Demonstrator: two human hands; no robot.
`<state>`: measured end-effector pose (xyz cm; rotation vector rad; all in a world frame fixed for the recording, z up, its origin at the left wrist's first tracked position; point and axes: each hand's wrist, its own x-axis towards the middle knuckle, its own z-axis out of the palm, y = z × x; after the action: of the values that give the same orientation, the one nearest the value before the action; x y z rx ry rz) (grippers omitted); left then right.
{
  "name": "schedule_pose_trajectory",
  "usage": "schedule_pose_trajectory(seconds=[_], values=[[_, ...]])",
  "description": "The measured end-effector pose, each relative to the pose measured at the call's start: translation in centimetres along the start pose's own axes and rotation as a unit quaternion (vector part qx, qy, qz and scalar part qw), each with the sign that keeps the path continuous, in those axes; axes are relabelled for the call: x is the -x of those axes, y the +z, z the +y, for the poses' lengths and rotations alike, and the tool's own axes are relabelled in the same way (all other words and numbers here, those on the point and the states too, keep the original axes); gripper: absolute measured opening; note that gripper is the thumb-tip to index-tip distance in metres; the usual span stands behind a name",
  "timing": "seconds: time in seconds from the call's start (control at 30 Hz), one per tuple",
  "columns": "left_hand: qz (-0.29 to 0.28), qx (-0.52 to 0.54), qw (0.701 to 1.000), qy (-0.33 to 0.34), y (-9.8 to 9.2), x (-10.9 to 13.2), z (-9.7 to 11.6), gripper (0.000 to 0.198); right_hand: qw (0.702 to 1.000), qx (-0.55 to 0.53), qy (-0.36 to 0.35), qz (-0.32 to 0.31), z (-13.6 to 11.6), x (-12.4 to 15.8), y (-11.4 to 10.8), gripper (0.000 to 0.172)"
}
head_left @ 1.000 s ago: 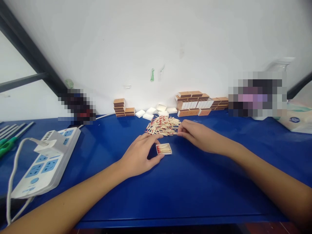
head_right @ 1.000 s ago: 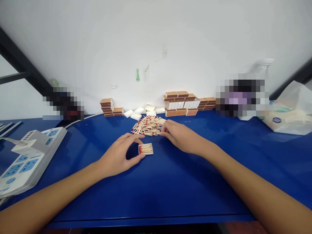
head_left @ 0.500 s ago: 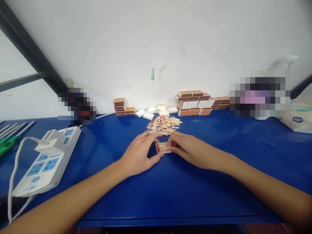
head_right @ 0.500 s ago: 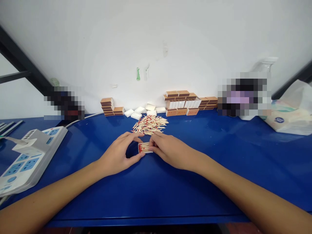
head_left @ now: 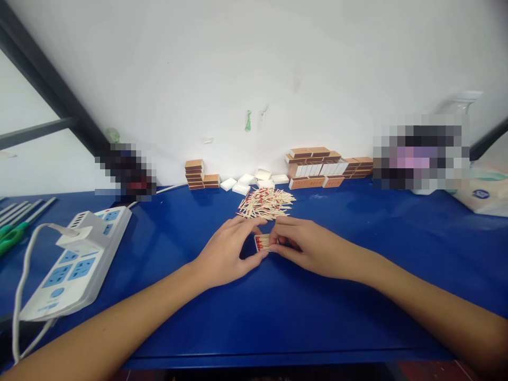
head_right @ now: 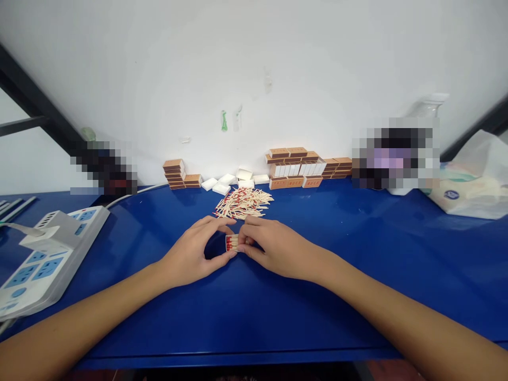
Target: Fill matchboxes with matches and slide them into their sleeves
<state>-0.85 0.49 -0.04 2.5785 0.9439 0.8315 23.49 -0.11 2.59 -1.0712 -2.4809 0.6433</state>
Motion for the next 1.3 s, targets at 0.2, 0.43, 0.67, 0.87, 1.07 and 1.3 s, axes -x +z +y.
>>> schedule_pose_trajectory(seconds=[0.2, 0.43, 0.67, 0.87, 1.07, 1.3], values=[[0.0, -0.004, 1.0, -0.001, 0.0, 0.0, -0.1, 0.053, 0.998, 0.03, -0.028, 0.045, 0.9, -0.3, 0.1, 0.018], [-0.025, 0.01, 1.0, -0.006, -0.3, 0.1, 0.3, 0.045, 0.98, 0.087, 0.057, 0.169, 4.7, -0.9, -2.0, 0.022], [-0.029, 0.003, 1.0, 0.001, -0.3, 0.1, 0.4, 0.043, 0.986, 0.091, 0.074, 0.122, 6.4, -1.4, -0.7, 0.022], [-0.033, 0.011, 0.999, -0.002, -0.2, 0.1, 0.2, 0.046, 0.987, 0.089, 0.08, 0.108, 6.7, -1.9, 0.2, 0.017], [-0.033, 0.013, 0.999, -0.001, -0.3, 0.1, 0.3, 0.045, 0.988, 0.085, 0.106, 0.072, 6.6, -1.3, -1.1, 0.021], [-0.039, 0.011, 0.999, -0.006, -0.4, 0.1, 0.4, 0.045, 0.99, 0.078, 0.11, 0.045, 7.0, -1.0, -1.5, 0.022]])
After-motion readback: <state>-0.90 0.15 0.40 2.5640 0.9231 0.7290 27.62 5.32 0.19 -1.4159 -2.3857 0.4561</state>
